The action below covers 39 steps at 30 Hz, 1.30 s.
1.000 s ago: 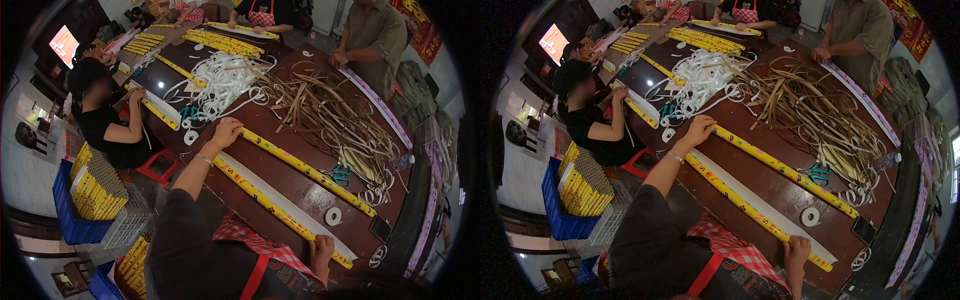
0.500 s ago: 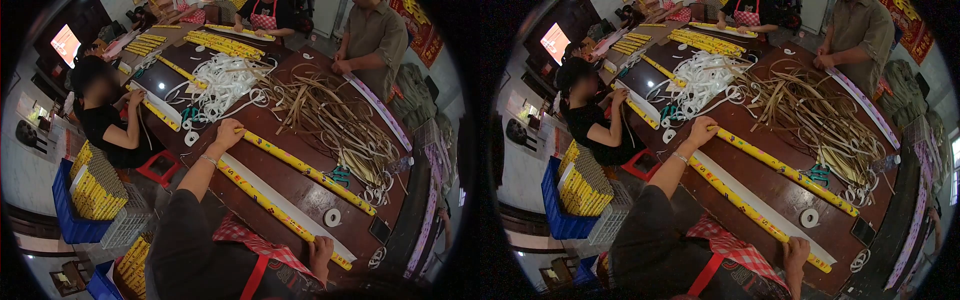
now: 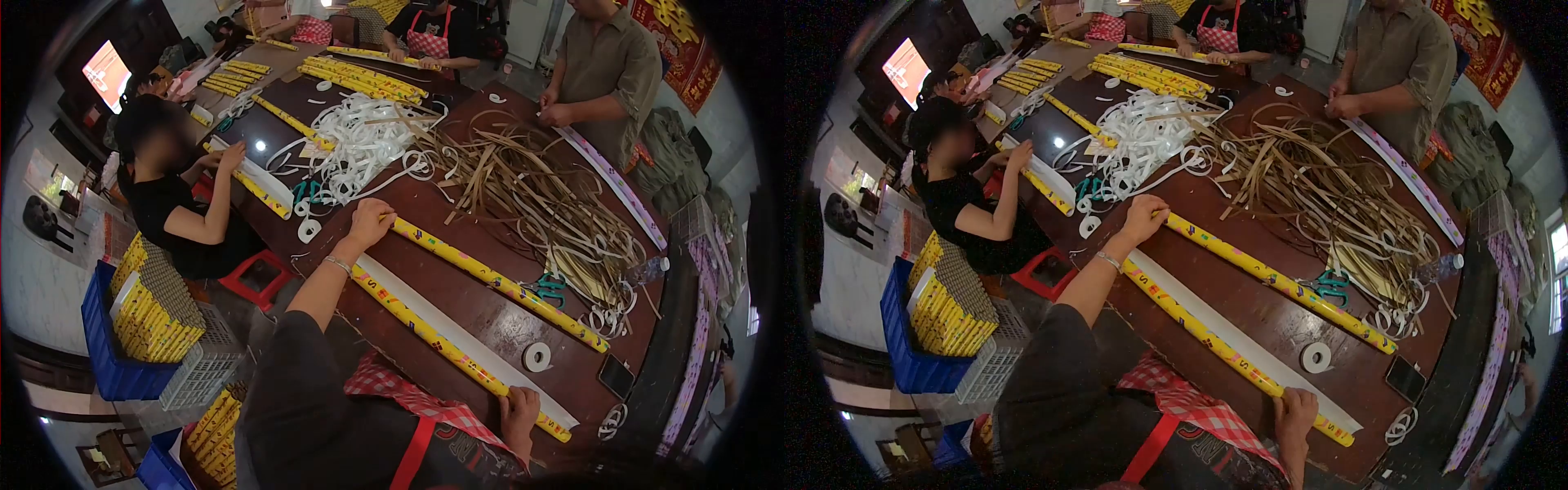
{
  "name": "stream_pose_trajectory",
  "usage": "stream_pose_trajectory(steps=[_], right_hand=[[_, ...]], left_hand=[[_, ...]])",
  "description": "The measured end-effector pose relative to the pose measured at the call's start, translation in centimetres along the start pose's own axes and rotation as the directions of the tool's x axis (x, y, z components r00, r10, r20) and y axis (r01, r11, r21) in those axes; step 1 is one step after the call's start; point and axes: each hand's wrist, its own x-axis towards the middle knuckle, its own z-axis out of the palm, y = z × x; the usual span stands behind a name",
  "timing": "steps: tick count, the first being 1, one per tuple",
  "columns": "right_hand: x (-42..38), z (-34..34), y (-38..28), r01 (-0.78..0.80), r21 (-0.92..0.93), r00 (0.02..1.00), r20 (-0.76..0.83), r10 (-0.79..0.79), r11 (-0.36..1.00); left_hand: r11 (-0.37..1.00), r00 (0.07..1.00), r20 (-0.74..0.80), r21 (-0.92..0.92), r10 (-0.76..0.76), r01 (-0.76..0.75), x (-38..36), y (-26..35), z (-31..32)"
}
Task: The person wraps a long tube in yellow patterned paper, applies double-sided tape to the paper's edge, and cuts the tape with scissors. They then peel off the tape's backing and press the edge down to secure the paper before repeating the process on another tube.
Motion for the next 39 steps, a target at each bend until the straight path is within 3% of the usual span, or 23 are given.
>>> stream_pose_trajectory(steps=[7,18,28,30,34,36,39], right_hand=[[0.0,-0.1,-0.1,-0.014,-0.006,1.0,-0.003,0.014,1.0],[0.2,-0.2,-0.4,0.0,-0.004,1.0,-0.023,0.0,1.0],[0.0,0.1,0.0,0.007,0.009,1.0,-0.025,-0.007,1.0],[0.0,0.1,0.0,0.007,0.011,0.999,-0.033,-0.007,1.0],[0.0,0.2,0.1,-0.002,0.005,0.999,-0.037,0.002,1.0],[-0.1,0.3,0.1,-0.007,0.001,0.999,-0.041,0.007,1.0],[0.0,0.3,0.2,0.011,0.008,0.998,-0.065,-0.011,1.0]], left_hand=[[0.997,0.998,0.056,0.06,0.043,-0.047,-0.3,-0.1,-0.3],[0.983,0.982,0.18,0.182,-0.051,0.017,-0.3,1.8,-1.1],[0.982,0.992,0.126,0.187,-0.023,-0.001,-0.5,0.6,0.1],[0.982,0.97,0.238,0.187,-0.056,0.011,-0.1,0.5,-0.5],[0.987,0.948,0.316,0.158,-0.047,-0.003,0.3,1.0,-1.7],[0.974,0.909,0.396,0.221,-0.129,0.042,0.6,2.1,-2.7],[0.962,0.907,0.388,0.266,-0.162,0.058,0.9,4.8,-3.9]])
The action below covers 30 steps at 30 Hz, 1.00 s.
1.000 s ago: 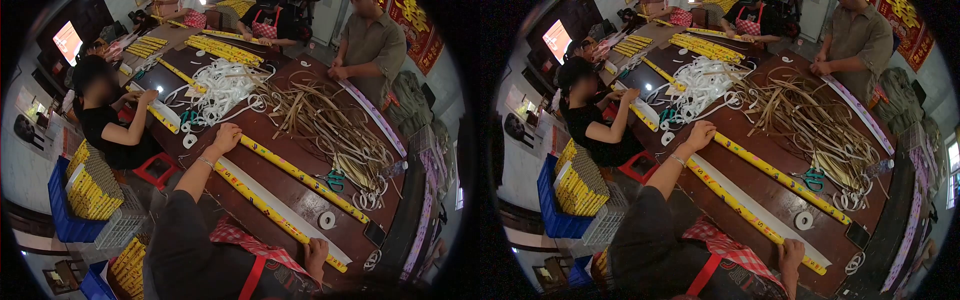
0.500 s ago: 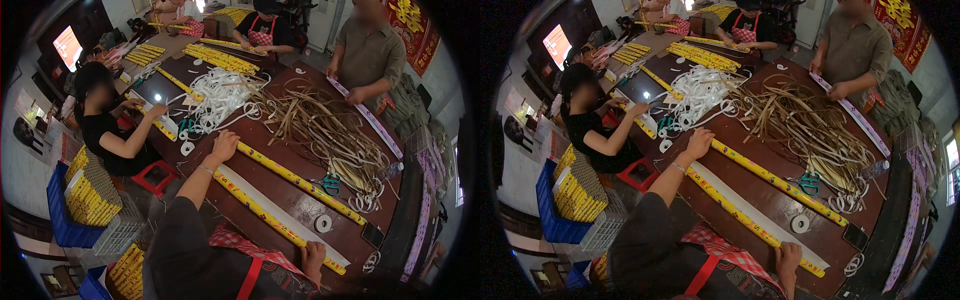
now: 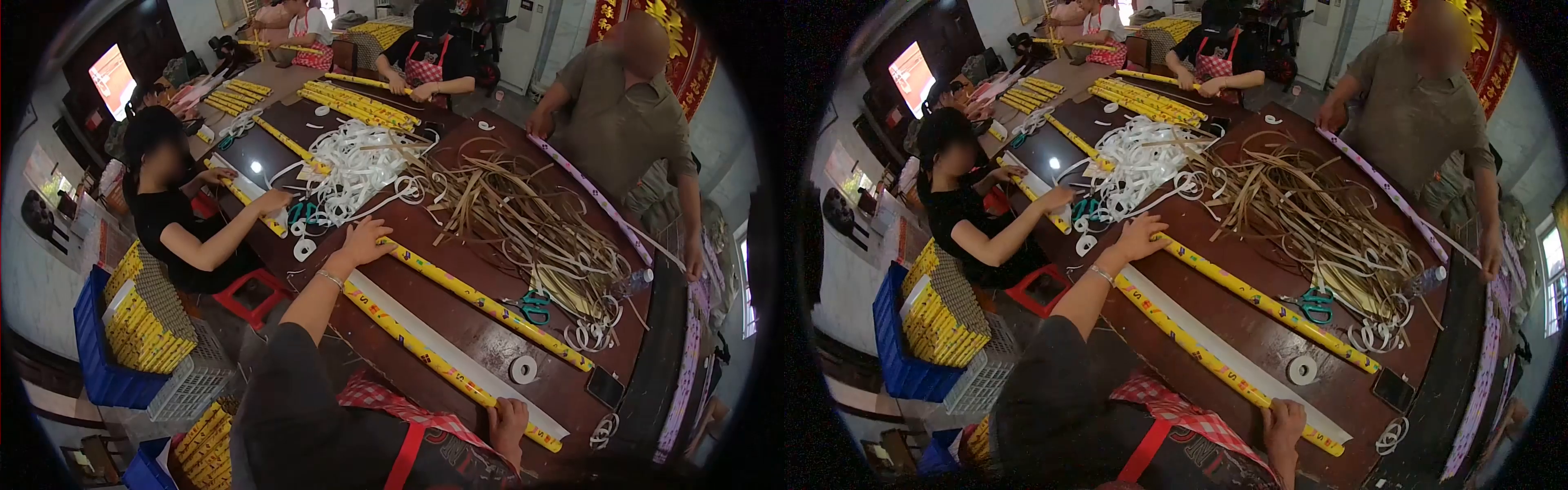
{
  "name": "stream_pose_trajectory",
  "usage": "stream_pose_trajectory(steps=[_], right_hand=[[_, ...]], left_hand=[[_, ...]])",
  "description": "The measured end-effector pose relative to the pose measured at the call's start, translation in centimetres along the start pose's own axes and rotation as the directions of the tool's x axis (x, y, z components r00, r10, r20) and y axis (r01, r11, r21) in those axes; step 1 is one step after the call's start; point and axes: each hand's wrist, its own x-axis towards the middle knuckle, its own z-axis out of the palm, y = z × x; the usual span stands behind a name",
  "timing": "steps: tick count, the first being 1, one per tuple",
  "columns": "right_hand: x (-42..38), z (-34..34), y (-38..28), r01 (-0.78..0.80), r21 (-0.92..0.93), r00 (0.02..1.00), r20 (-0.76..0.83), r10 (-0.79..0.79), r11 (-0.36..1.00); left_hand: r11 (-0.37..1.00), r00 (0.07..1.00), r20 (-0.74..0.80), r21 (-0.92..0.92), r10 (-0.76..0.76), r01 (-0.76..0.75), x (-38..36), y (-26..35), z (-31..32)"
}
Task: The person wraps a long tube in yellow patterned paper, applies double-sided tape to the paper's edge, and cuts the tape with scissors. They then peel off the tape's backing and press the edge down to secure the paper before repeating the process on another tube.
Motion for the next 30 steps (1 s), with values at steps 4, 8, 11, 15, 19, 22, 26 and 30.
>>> stream_pose_trajectory(steps=[4,8,11,15,19,22,26,30], right_hand=[[0.0,0.1,0.0,0.012,-0.005,1.0,-0.006,-0.012,1.0],[0.0,0.0,-0.2,0.013,-0.014,1.0,-0.014,-0.013,1.0],[0.1,-0.2,-0.5,0.002,-0.015,1.0,-0.009,-0.002,1.0],[0.0,-0.1,-0.3,0.01,-0.013,1.0,-0.016,-0.01,1.0],[0.2,-0.2,-0.4,0.035,-0.022,0.999,-0.007,-0.036,0.999],[0.1,-0.1,-0.4,0.036,-0.016,0.999,-0.002,-0.036,0.999],[0.1,-0.1,-0.3,0.035,-0.026,0.999,-0.007,-0.035,0.999],[0.0,0.0,-0.3,0.039,-0.021,0.999,-0.024,-0.04,0.999]], left_hand=[[0.986,0.978,-0.151,-0.064,0.144,-0.155,-0.6,2.4,1.1],[0.914,0.904,-0.229,-0.108,0.36,-0.391,-2.8,7.4,4.9],[0.803,0.815,-0.126,-0.137,0.566,-0.58,-6.2,12.4,5.8],[0.71,0.757,-0.02,-0.331,0.653,-0.622,-9.4,16.3,7.6],[0.621,0.631,0.107,-0.363,0.769,-0.695,-11.9,18.6,9.0],[0.606,0.582,0.186,-0.356,0.792,-0.711,-13.0,20.0,9.0],[0.653,0.584,0.294,-0.292,0.756,-0.699,-13.6,21.2,8.3],[0.601,0.57,0.195,-0.319,0.798,-0.733,-14.2,20.9,9.5]])
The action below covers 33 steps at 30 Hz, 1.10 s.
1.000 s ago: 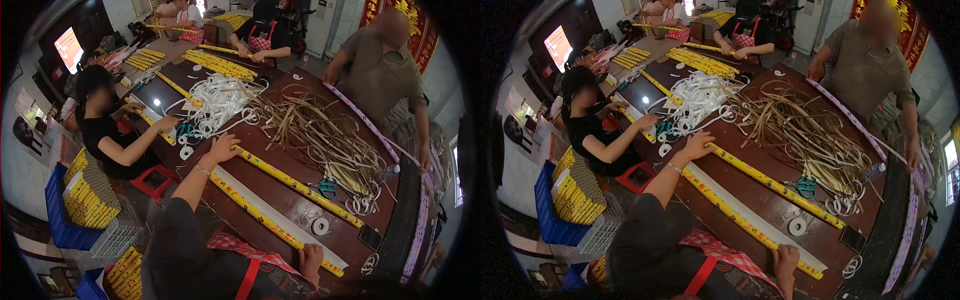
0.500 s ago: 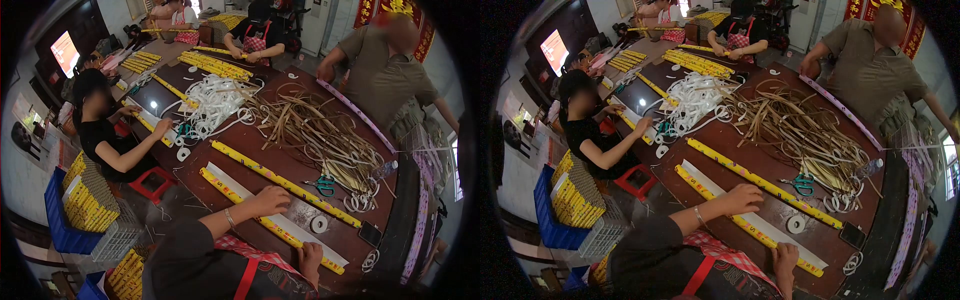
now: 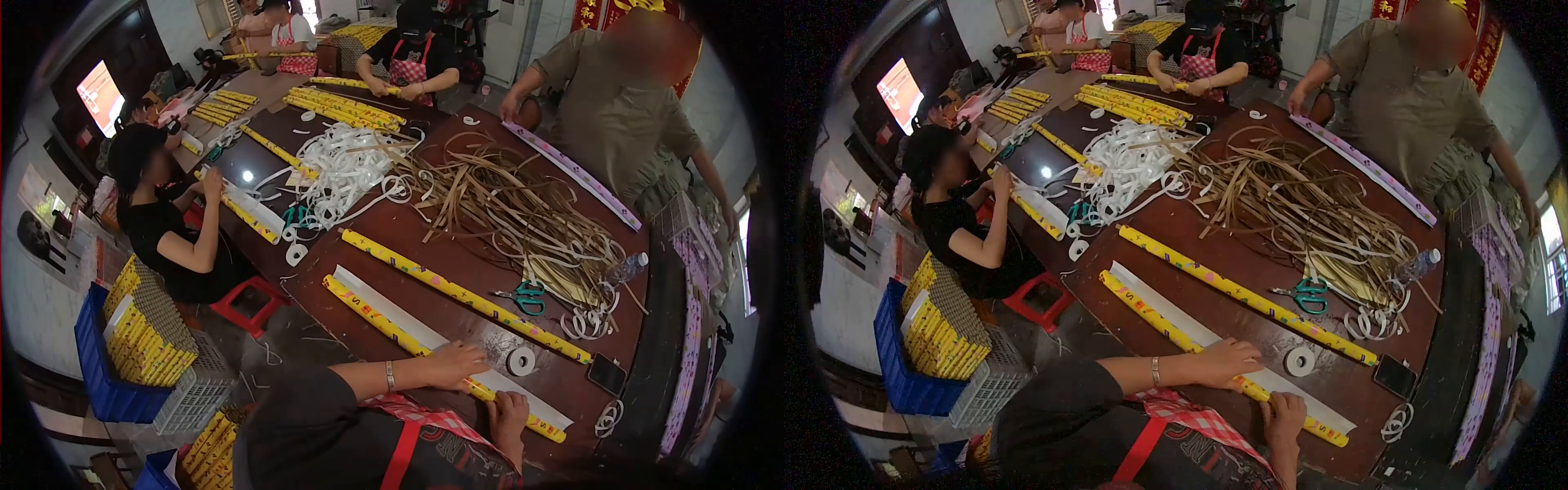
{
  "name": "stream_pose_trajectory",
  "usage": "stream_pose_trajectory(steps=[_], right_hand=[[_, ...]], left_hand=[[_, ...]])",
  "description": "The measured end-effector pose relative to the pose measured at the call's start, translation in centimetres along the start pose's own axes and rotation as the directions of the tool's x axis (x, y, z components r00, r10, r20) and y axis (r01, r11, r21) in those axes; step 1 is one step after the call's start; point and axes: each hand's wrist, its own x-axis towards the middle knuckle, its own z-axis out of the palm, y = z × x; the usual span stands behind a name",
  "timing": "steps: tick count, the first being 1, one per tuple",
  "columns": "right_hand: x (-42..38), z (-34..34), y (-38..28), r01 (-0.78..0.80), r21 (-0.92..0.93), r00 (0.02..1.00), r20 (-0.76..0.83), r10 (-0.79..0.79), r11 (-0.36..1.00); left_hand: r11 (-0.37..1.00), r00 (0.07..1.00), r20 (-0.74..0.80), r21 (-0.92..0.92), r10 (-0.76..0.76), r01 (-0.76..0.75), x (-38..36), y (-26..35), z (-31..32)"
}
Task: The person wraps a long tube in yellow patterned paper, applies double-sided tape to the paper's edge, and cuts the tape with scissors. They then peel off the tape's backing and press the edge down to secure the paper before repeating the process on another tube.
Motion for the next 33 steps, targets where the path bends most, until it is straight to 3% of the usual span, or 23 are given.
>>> stream_pose_trajectory(steps=[1,4,10,27,29,33], right_hand=[[0.0,0.0,0.0,-0.004,0.002,1.0,0.006,0.004,1.0],[0.0,0.1,0.0,-0.012,0.005,1.0,0.008,0.012,1.0],[0.0,0.1,-0.1,-0.025,-0.005,1.0,0.008,0.025,1.0],[0.4,0.2,-0.3,-0.023,0.001,0.999,0.033,0.023,1.0],[0.7,-0.1,-0.9,0.036,-0.094,0.999,-0.019,-0.038,0.995],[-0.3,-0.2,-0.3,-0.075,-0.114,0.997,-0.034,0.071,0.991]], left_hand=[[0.996,0.977,-0.197,0.061,0.082,-0.071,-0.2,0.1,0.3],[0.99,0.97,-0.222,0.12,0.098,-0.073,-0.4,0.2,0.9],[0.993,0.984,-0.152,-0.048,0.096,-0.105,-0.5,0.2,3.3],[0.999,0.996,-0.078,-0.004,0.043,-0.043,-0.7,-0.3,3.0],[0.999,0.991,-0.124,-0.007,0.045,-0.046,-1.0,-0.8,3.0],[0.998,0.989,-0.136,0.003,0.058,-0.058,-1.3,-1.1,2.0]])
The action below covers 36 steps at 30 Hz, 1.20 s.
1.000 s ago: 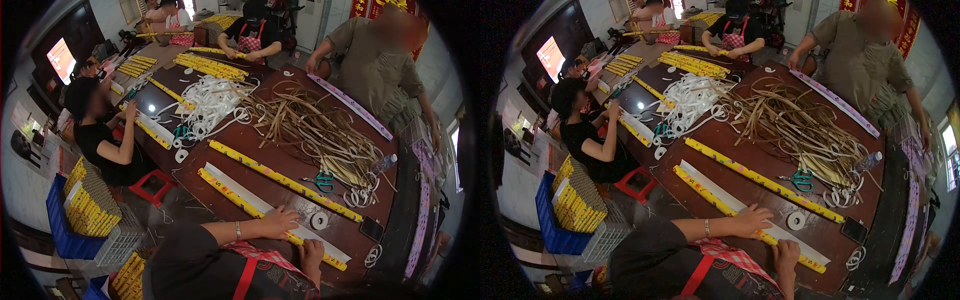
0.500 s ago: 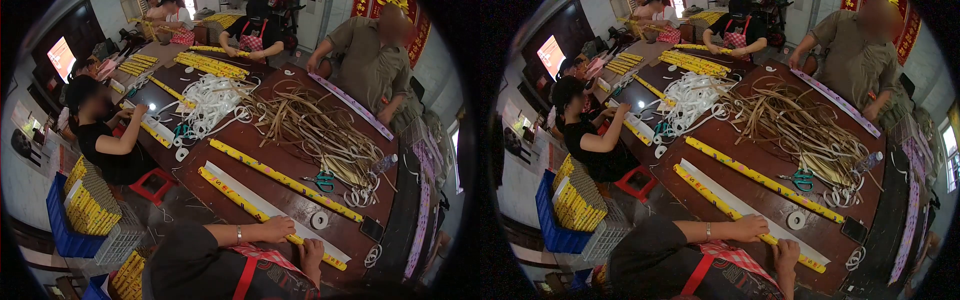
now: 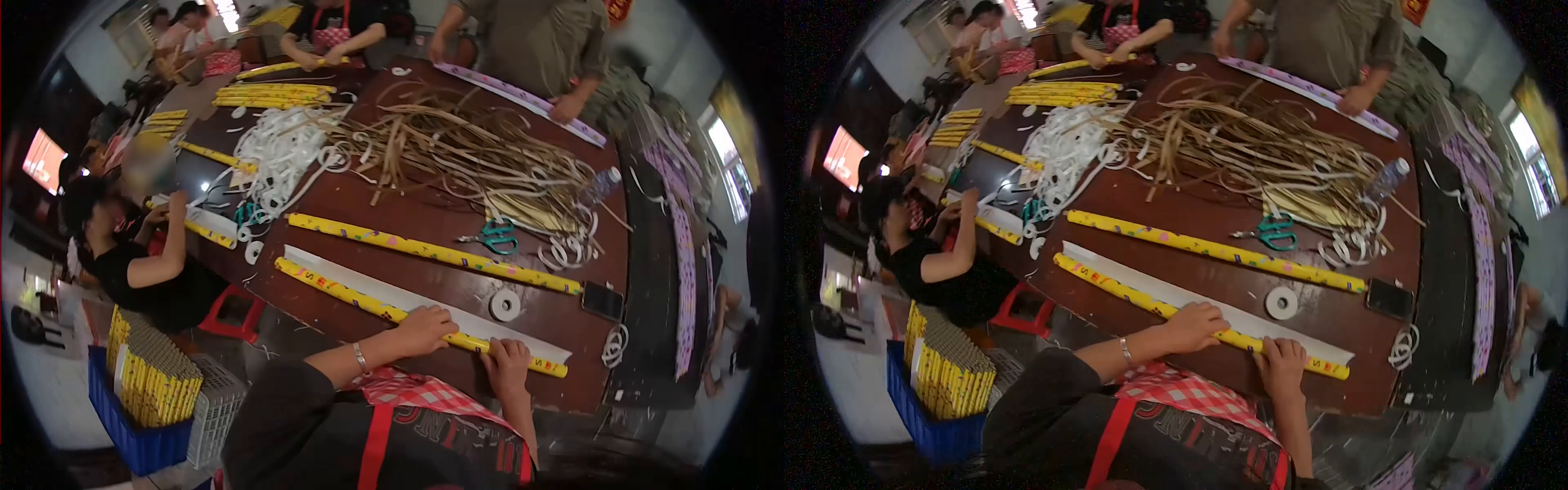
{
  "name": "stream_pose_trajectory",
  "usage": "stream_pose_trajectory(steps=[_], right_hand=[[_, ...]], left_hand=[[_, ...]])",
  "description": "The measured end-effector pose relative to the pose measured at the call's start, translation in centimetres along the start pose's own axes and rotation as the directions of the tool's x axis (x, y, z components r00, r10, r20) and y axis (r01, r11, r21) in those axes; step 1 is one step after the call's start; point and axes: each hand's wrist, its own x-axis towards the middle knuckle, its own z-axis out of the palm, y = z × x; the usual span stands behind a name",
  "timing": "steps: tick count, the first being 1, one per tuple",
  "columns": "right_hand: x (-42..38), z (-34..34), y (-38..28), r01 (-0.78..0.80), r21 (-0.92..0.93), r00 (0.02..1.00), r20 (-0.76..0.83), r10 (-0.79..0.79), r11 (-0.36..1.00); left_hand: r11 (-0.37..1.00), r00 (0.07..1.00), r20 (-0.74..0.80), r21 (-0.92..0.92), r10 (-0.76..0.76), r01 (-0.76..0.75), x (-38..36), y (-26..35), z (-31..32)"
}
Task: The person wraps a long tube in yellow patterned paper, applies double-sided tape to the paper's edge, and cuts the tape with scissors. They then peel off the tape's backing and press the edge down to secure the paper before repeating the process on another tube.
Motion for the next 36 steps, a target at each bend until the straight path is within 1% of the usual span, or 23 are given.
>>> stream_pose_trajectory(steps=[1,3,4,5,6,7,9,11,13,17,27,29,31,32,34,35,36], right_hand=[[-0.1,-0.2,0.1,-0.012,-0.004,1.0,-0.014,0.012,1.0],[0.0,-0.6,0.0,-0.013,0.012,0.999,-0.042,0.013,1.0],[0.0,-0.6,-0.1,-0.056,0.003,0.998,-0.041,0.056,0.998],[-0.1,-0.6,0.0,-0.059,0.018,0.998,-0.038,0.06,0.998],[-0.1,-0.5,-0.1,-0.059,0.036,0.998,-0.034,0.06,0.998],[-0.2,-0.6,-0.1,-0.093,0.031,0.995,-0.031,0.094,0.995],[-0.1,-0.6,-0.1,-0.055,0.046,0.998,-0.04,0.056,0.997],[0.0,-0.8,-0.2,-0.066,0.026,0.997,-0.042,0.067,0.997],[0.1,-0.8,-0.2,-0.028,0.037,0.997,-0.07,0.031,0.999],[-0.1,-0.7,0.0,-0.056,0.06,0.997,-0.053,0.059,0.997],[-0.1,-0.7,0.1,-0.049,0.07,0.997,-0.063,0.053,0.996],[0.0,-0.6,0.1,-0.053,0.076,0.996,-0.064,0.058,0.996],[-0.2,-0.5,0.2,-0.048,0.073,0.997,-0.063,0.052,0.996],[-0.2,-0.5,0.2,-0.054,0.072,0.997,-0.06,0.058,0.996],[-0.1,-0.7,0.1,-0.055,0.066,0.998,-0.04,0.058,0.996],[-0.2,-0.6,0.1,-0.061,0.065,0.997,-0.04,0.063,0.996],[-0.3,-0.5,0.3,-0.054,0.065,0.998,-0.042,0.057,0.996]], left_hand=[[1.0,1.0,0.015,0.021,-0.011,0.011,0.1,0.2,-0.3],[1.0,0.999,0.04,0.005,-0.023,0.023,0.0,0.3,-0.6],[1.0,0.999,0.042,0.012,-0.019,0.018,0.1,0.3,-0.7],[1.0,0.998,0.069,-0.008,0.004,-0.003,0.1,0.3,-0.8],[1.0,0.998,0.062,-0.012,-0.016,0.017,0.2,0.4,-0.9],[0.999,0.998,0.053,-0.015,-0.04,0.041,0.3,0.4,-1.1],[0.999,0.996,0.081,-0.024,-0.022,0.024,0.4,0.5,-1.4],[0.999,0.996,0.08,-0.002,-0.037,0.037,0.5,0.6,-1.5],[0.999,0.995,0.091,-0.003,-0.036,0.036,0.6,0.7,-1.7],[0.999,0.993,0.105,0.016,-0.047,0.046,0.8,0.8,-1.9],[0.996,0.985,0.147,-0.022,-0.087,0.091,1.2,1.0,-2.4],[0.981,0.989,0.11,-0.154,-0.1,0.116,2.2,0.9,-3.1],[0.989,0.993,-0.081,-0.129,-0.083,0.072,4.2,-0.4,-3.3],[0.974,0.986,-0.117,-0.207,-0.122,0.096,5.7,-1.2,-3.6],[0.954,0.948,-0.232,-0.255,-0.216,0.155,9.1,-2.1,-3.8],[0.954,0.95,-0.229,-0.257,-0.214,0.153,10.4,-2.9,-3.4],[0.972,0.948,-0.246,-0.169,-0.202,0.163,11.6,-4.0,-2.7]])
